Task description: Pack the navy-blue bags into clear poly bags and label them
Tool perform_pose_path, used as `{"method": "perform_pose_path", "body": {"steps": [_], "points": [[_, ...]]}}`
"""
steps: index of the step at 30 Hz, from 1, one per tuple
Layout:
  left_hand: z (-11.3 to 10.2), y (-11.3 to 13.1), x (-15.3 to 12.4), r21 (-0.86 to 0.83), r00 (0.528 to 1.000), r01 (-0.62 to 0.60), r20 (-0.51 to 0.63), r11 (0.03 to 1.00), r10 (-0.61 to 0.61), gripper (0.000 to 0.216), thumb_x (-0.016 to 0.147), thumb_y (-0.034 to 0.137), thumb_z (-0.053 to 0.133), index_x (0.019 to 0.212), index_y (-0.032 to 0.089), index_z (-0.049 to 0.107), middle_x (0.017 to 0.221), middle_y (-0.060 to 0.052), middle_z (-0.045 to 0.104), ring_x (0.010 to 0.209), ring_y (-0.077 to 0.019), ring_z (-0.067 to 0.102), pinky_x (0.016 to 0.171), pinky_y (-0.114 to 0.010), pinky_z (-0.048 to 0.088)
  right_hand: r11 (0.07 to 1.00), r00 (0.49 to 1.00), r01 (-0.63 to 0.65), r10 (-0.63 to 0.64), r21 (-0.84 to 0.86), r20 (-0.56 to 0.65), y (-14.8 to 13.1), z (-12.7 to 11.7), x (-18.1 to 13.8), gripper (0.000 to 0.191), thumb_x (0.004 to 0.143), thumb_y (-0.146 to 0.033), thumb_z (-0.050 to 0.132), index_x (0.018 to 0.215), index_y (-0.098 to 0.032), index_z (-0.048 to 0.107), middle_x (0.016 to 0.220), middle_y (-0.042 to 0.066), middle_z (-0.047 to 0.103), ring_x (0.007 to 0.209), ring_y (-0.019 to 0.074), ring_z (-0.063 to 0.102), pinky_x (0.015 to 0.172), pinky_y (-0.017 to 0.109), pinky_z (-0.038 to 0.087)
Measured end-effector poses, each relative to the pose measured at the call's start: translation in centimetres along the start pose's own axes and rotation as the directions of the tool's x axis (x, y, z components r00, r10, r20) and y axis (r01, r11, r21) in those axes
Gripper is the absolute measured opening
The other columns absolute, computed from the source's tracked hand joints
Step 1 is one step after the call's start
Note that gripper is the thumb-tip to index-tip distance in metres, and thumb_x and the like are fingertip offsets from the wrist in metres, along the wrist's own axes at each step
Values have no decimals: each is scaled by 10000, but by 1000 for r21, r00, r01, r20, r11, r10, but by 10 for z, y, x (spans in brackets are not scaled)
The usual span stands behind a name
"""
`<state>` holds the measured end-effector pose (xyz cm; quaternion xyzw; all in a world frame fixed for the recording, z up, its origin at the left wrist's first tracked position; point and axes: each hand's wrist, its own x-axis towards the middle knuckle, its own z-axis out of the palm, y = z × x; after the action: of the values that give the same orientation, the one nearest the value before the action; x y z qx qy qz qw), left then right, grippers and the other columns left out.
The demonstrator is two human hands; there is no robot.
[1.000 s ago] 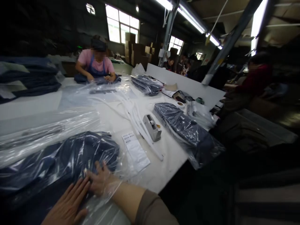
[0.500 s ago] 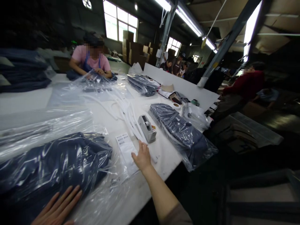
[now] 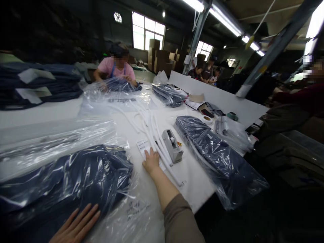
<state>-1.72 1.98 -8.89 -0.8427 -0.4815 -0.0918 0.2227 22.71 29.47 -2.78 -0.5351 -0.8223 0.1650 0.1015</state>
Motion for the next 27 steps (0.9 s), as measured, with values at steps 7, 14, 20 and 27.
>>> {"method": "perform_pose_path", "body": {"steps": [7, 14, 20, 27], "points": [[-19, 3, 8, 0, 997, 11, 77, 1000, -11, 704, 848, 673, 469, 1394, 229, 446, 1479, -7, 382, 1433, -262, 151, 1189, -464, -13, 796, 923, -224, -12, 563, 384, 17, -12, -83, 835, 788, -333, 626, 1481, -207, 178, 1322, 154, 528, 932, 168, 638, 752, 292, 519], [-21, 10, -3, -89, 997, 52, 53, 995, -48, 639, 880, 591, 497, 1421, 267, 398, 1468, 1, 402, 1421, -243, 205, 1195, -447, -3, 544, 835, -540, 253, 642, 488, 46, 11, -169, 243, 665, -239, 605, 884, -138, 583, 572, -79, 489, 415, 62, 411, 404, 188, 320], [-22, 41, -21, -255, 993, -42, 95, 966, 68, 685, 890, 644, 426, 1451, 264, 321, 1432, 43, 451, 1429, -155, 165, 1178, -408, -135, 618, 806, -584, 366, 526, 465, 89, 2, -199, 207, 605, -193, 669, 758, -179, 532, 501, -95, 478, 356, 67, 364, 370, 200, 294], [-23, 66, -13, -463, 952, 86, 301, 882, 65, 681, 942, 578, 372, 1494, 223, 192, 1500, -42, 320, 1400, -176, 275, 1190, -349, 5, 908, 945, 327, -305, 260, -123, 20, -42, -186, 455, 829, -389, 606, 1245, -213, 556, 1309, 129, 557, 1218, 287, 509, 1010, 475, 440]]}}
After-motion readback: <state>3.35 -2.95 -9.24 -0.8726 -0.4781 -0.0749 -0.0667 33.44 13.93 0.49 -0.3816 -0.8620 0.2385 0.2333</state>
